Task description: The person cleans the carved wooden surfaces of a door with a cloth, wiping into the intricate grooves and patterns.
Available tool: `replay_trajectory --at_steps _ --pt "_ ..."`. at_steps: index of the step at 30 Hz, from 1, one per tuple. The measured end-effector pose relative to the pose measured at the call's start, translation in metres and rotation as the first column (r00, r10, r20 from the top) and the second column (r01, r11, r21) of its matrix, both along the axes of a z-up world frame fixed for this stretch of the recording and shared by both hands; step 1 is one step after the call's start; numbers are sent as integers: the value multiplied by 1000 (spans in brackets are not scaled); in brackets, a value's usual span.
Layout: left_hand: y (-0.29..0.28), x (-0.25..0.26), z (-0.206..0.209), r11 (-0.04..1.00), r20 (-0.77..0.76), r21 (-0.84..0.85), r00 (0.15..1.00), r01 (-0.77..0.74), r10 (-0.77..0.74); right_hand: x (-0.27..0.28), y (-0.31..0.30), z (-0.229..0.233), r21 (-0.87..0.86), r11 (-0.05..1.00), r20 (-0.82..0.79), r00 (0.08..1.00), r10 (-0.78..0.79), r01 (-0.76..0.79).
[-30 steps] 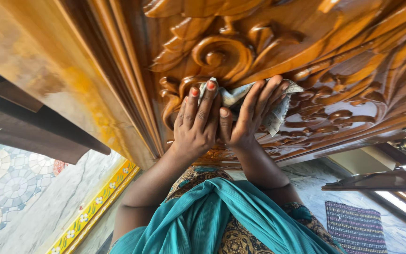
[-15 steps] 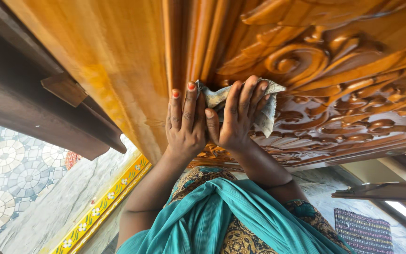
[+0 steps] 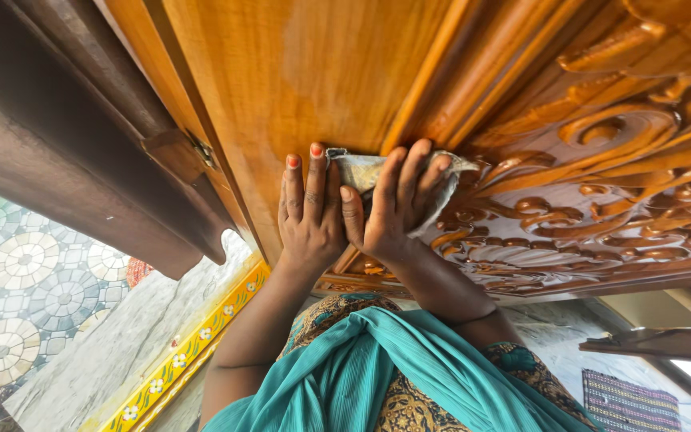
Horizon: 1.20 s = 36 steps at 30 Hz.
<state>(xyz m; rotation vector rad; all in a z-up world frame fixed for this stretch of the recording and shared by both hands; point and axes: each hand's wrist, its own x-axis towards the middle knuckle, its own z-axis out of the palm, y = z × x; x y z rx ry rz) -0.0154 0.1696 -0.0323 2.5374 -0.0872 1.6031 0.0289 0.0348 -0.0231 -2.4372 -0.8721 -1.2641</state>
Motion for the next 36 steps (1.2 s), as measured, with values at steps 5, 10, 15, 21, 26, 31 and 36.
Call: replay_trajectory --at_steps 5,10,15,21,26,31,36 --pt "20 5 -9 1000 38 7 999 11 -11 -1 19 -6 7 999 22 999 48 -48" --pt "36 10 -27 999 14 -32 1000 16 -15 4 39 -13 0 996 134 987 94 -94" --pt "50 15 -46 998 12 -62 1000 22 -22 5 57 -11 -35 999 231 972 32 -24" --pt "53 21 -50 995 78 -93 996 42 -35 9 58 -7 -42 984 261 948 180 -176" --pt "61 26 -35 992 177 -129 984 8 15 8 49 0 23 987 305 941 147 -161" --pt "68 21 -26 975 200 -218 980 42 3 9 50 10 5 986 242 957 160 -166" --pt "59 25 -33 946 389 -315 919 72 60 4 45 12 -14 971 206 950 236 -238"
